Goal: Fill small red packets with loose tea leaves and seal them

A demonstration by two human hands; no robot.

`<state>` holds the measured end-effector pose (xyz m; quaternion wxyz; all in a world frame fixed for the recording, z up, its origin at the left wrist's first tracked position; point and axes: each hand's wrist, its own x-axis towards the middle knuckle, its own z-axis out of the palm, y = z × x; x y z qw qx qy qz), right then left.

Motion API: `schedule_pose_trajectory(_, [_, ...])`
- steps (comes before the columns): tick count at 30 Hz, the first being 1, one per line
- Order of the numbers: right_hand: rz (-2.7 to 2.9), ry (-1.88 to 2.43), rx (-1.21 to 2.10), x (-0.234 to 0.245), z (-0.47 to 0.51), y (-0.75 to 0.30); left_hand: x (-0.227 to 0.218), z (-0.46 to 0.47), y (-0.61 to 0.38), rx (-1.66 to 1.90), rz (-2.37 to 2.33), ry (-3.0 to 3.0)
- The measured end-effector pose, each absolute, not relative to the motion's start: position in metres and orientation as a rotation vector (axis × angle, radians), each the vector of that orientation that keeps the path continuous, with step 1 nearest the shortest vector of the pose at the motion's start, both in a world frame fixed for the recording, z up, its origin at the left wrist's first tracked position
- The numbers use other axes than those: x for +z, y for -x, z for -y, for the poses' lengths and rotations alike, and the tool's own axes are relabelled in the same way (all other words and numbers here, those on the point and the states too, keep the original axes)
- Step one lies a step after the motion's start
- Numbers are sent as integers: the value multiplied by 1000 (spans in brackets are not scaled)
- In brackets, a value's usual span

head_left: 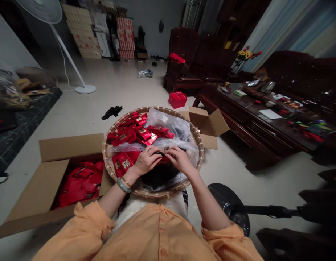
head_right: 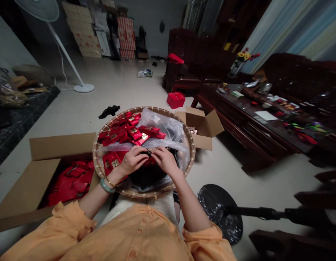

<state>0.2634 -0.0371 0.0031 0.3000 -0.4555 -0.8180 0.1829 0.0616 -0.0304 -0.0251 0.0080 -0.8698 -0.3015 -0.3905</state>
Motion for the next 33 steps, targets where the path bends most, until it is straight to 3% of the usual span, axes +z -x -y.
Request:
schedule_pose_trajectory(7, [2299, 1289, 322, 14, 36, -252, -21, 27, -61, -1035, 677, 2774])
schedule_pose_trajectory(24, [2445, 1246, 266, 11, 45, -257, -21, 27, -54, -952, 1102, 3148])
schedule_pose_trajectory(33, [2569, 1359, 142, 15, 46, -261, -13, 26, -62, -837, 963, 3094])
